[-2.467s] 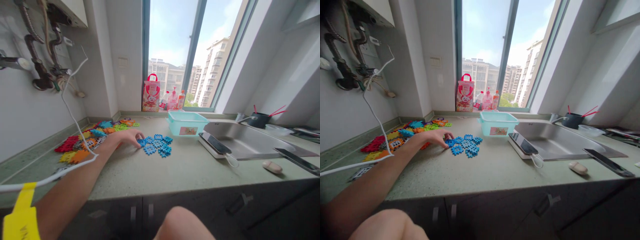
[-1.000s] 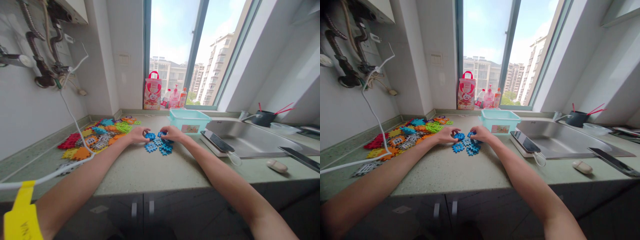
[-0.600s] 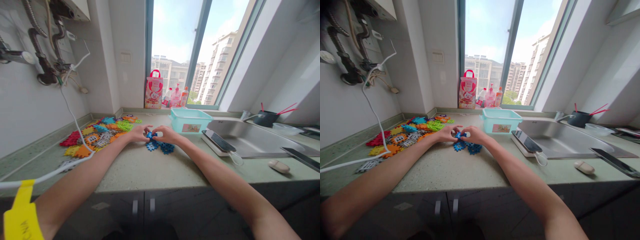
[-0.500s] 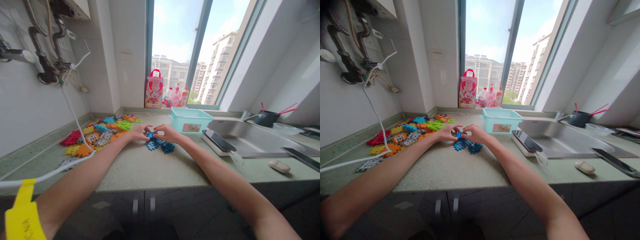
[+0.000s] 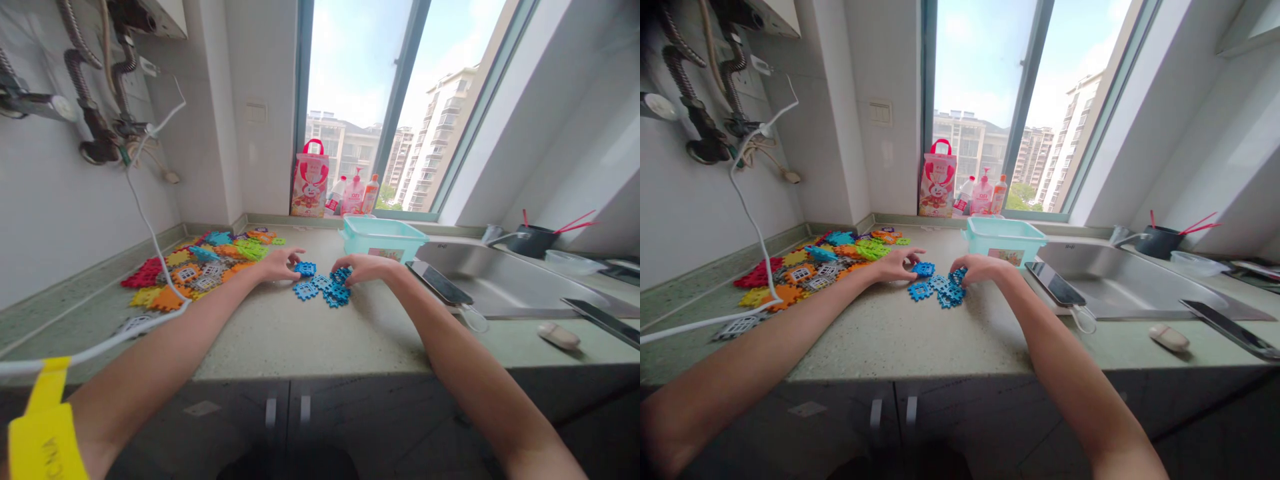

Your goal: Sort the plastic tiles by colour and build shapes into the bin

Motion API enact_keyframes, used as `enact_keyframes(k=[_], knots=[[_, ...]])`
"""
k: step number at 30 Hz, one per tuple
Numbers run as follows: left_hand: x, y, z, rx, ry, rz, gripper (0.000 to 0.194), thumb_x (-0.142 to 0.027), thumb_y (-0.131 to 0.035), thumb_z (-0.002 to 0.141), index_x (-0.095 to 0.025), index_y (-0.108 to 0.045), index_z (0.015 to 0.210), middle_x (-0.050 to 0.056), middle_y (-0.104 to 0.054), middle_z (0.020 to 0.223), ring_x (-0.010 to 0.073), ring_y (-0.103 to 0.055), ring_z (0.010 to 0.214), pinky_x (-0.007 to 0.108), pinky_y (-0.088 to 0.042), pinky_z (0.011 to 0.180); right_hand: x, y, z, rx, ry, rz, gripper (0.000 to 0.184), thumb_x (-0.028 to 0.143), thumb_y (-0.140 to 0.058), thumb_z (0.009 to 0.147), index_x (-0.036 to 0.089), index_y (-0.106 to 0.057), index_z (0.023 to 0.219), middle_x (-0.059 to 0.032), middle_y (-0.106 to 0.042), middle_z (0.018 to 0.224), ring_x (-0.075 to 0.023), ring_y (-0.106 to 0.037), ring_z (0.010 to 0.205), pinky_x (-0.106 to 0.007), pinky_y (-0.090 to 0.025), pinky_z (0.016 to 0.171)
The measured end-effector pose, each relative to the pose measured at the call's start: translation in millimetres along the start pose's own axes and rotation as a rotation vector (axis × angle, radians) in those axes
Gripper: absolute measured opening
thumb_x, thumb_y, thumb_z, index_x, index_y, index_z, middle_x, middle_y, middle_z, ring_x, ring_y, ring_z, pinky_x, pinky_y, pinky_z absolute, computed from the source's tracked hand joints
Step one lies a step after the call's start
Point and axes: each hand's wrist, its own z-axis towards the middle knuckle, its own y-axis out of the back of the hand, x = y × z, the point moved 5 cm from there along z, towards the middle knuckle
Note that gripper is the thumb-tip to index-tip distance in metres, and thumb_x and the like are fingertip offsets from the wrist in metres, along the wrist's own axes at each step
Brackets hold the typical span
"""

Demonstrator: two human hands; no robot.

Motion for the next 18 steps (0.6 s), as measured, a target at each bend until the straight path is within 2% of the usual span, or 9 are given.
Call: enact_keyframes(k=[3,5,7,9,12,14,16,18], knots=[[-0.4,0.9,-1.1,0.01,-0.026,0.007,0.083,-0.034,-0.08,0.066,-0.017,-0.059,0.144,0.009,-0.074,0.115,0.0236,-0.069,0.104,0.031,-0.056,0.088,-1.5,-0.8,1.3,0.014,0.023,0.031,0.057,0.007,-0.078,0.068,0.027,-0.079,0.122,-0.0031,-0.078,0.121,-0.0278,-0.073,0.11,-0.03,-0.059,0.091],[-0.2,1.6,-1.4,0.002,-0.024,0.008,0.081,-0.038,-0.081,0.068,-0.017,-0.06,0.143,0.009,-0.075,0.115,0.0235,-0.069,0.104,0.031,-0.056,0.088,-6.0,0.6,1.3,-0.008,-0.015,0.012,0.055,0.007,-0.077,0.07,0.025,-0.078,0.122,-0.0048,-0.078,0.12,-0.0272,-0.074,0.109,-0.029,-0.059,0.089],[0.4,1.7,-1.2,-0.007,-0.01,0.01,0.079,-0.042,-0.081,0.07,-0.016,-0.061,0.142,0.01,-0.075,0.114,0.0234,-0.07,0.102,0.031,-0.055,0.086,-10.9,3.1,1.0,-0.05,-0.068,-0.01,0.054,0.009,-0.079,0.072,0.022,-0.076,0.124,-0.0074,-0.079,0.118,-0.0264,-0.075,0.104,-0.029,-0.059,0.085],[1.0,1.3,-0.4,-0.012,0.001,0.006,0.077,-0.046,-0.081,0.072,-0.017,-0.062,0.14,0.01,-0.075,0.112,0.023,-0.07,0.1,0.031,-0.055,0.085,-10.8,7.7,1.6,-0.153,-0.071,-0.036,0.052,0.013,-0.081,0.075,0.021,-0.074,0.126,-0.0089,-0.079,0.116,-0.0257,-0.075,0.102,-0.03,-0.059,0.086],[1.0,0.1,1.3,-0.015,-0.005,0.001,0.077,-0.049,-0.081,0.072,-0.017,-0.063,0.14,0.009,-0.076,0.111,0.0225,-0.069,0.1,0.03,-0.055,0.083,3.6,14.2,5.1,-0.41,0.037,-0.031,0.043,0.022,-0.08,0.083,0.022,-0.071,0.126,-0.0081,-0.078,0.113,-0.0245,-0.074,0.105,-0.033,-0.057,0.091],[0.9,-0.7,2.3,-0.015,-0.011,0.004,0.077,-0.049,-0.081,0.072,-0.017,-0.063,0.14,0.008,-0.077,0.111,0.0222,-0.068,0.099,0.029,-0.054,0.083,18.7,10.7,10.4,-0.531,0.143,0.03,0.034,0.027,-0.075,0.09,0.023,-0.072,0.123,-0.007,-0.078,0.114,-0.0225,-0.073,0.107,-0.032,-0.057,0.091],[1.2,-1.4,3.0,-0.012,-0.014,0.005,0.078,-0.049,-0.081,0.072,-0.017,-0.063,0.14,0.008,-0.077,0.11,0.0224,-0.068,0.099,0.029,-0.054,0.082,32.9,1.1,18.2,-0.575,0.232,0.079,0.028,0.029,-0.072,0.094,0.023,-0.073,0.122,-0.0069,-0.077,0.119,-0.0215,-0.071,0.111,-0.031,-0.057,0.091],[1.6,-2.0,3.3,-0.011,-0.019,0.006,0.078,-0.049,-0.08,0.072,-0.015,-0.063,0.14,0.009,-0.077,0.11,0.0226,-0.067,0.098,0.03,-0.054,0.082,41.6,-10.7,26.8,-0.548,0.271,0.089,0.027,0.03,-0.071,0.096,0.024,-0.074,0.122,-0.0068,-0.076,0.121,-0.0217,-0.071,0.113,-0.032,-0.056,0.094]])
